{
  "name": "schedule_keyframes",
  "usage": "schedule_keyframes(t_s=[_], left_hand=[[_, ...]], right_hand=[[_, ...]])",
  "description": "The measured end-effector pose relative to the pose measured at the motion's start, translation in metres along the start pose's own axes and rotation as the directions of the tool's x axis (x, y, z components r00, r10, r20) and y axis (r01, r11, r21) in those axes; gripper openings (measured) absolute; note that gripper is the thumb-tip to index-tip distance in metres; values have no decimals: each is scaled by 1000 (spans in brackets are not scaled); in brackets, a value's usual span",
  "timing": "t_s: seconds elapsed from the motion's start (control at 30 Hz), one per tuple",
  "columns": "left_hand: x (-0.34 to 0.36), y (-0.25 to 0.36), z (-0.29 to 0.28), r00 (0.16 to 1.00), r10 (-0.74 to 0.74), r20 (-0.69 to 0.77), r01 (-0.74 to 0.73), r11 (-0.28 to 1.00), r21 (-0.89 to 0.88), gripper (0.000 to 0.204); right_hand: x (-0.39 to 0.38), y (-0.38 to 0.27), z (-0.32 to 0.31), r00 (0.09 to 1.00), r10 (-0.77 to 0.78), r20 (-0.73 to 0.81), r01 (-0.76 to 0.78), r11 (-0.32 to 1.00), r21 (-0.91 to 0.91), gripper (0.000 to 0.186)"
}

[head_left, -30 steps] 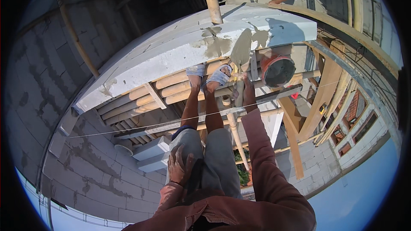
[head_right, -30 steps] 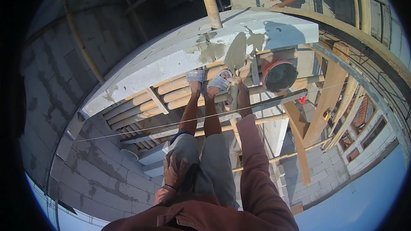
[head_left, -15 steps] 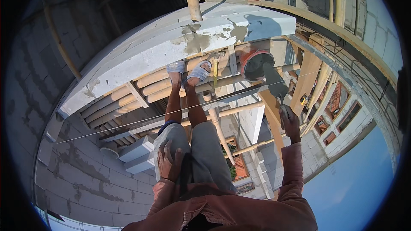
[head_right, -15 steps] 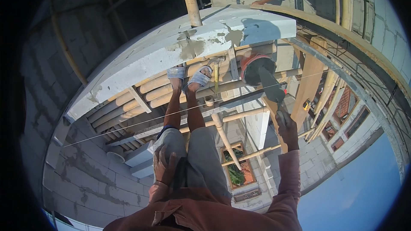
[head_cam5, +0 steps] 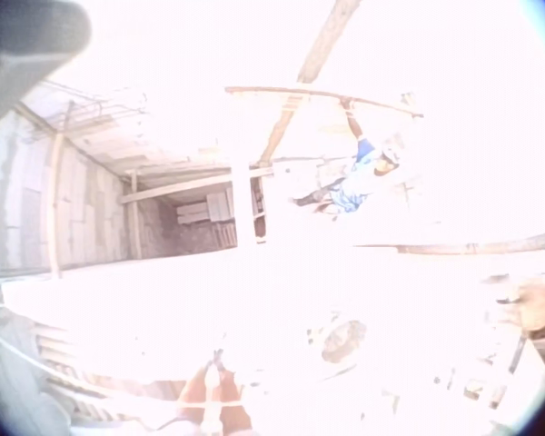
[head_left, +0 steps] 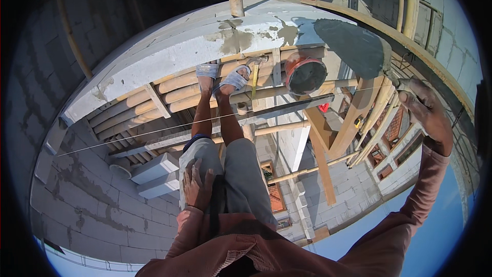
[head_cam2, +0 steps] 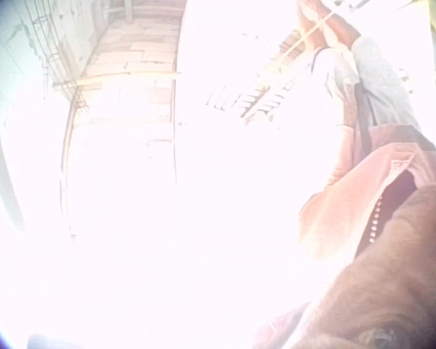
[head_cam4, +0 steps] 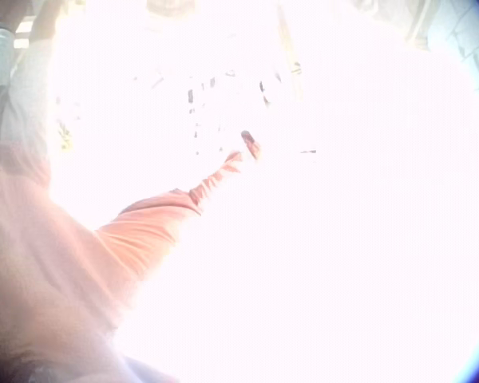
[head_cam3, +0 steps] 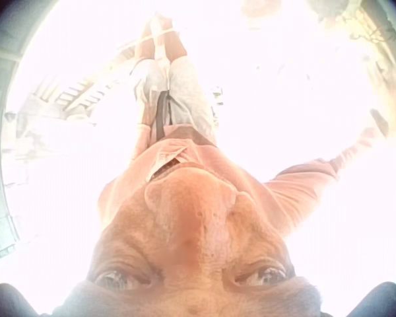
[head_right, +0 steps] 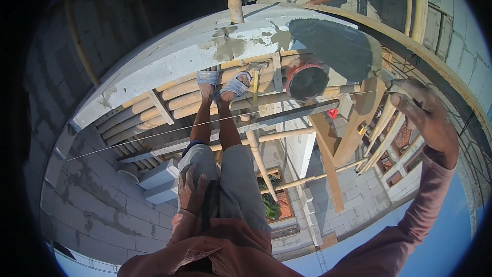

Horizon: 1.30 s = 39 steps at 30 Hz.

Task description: The person lays building blocks by applying mortar with a trowel, placing the blocks onto the wall, measuring with a tape measure, and tapping the blocks into position with a hammer.

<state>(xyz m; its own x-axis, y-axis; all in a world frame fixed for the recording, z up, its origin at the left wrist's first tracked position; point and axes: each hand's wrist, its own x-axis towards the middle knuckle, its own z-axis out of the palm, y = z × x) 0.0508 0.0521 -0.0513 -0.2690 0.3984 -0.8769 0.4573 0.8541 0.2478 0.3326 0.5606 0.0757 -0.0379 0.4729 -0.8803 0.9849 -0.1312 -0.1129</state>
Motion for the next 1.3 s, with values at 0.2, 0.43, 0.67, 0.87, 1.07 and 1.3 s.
schedule_keyframes(t_s=[0.2, 0.43, 0.67, 0.87, 1.07, 1.3], left_hand=[[-1, -8, 17, 997, -77, -14, 76, 995, -58, 54], [0, -11, 33, 990, -141, 8, 142, 988, -55, 55], [-5, -7, 36, 993, -122, -6, 121, 991, -50, 56], [-6, -6, 30, 994, -109, 8, 109, 992, -61, 57], [-4, -12, 27, 997, -83, 5, 84, 995, -49, 58], [-3, -2, 15, 998, -53, 32, 52, 998, 35, 57]], right_hand=[[333, 16, 42, 970, -217, -112, 47, 614, -788, 52], [483, 42, 180, 955, -288, -70, 118, 587, -801, 33], [441, -33, 221, 890, -424, 170, 412, 582, -701, 38], [438, -44, 204, 931, -288, 225, 357, 584, -729, 45], [425, 15, 152, 873, -401, 277, 479, 600, -641, 54], [299, -1, 99, 857, -501, 122, 468, 657, -591, 43]])
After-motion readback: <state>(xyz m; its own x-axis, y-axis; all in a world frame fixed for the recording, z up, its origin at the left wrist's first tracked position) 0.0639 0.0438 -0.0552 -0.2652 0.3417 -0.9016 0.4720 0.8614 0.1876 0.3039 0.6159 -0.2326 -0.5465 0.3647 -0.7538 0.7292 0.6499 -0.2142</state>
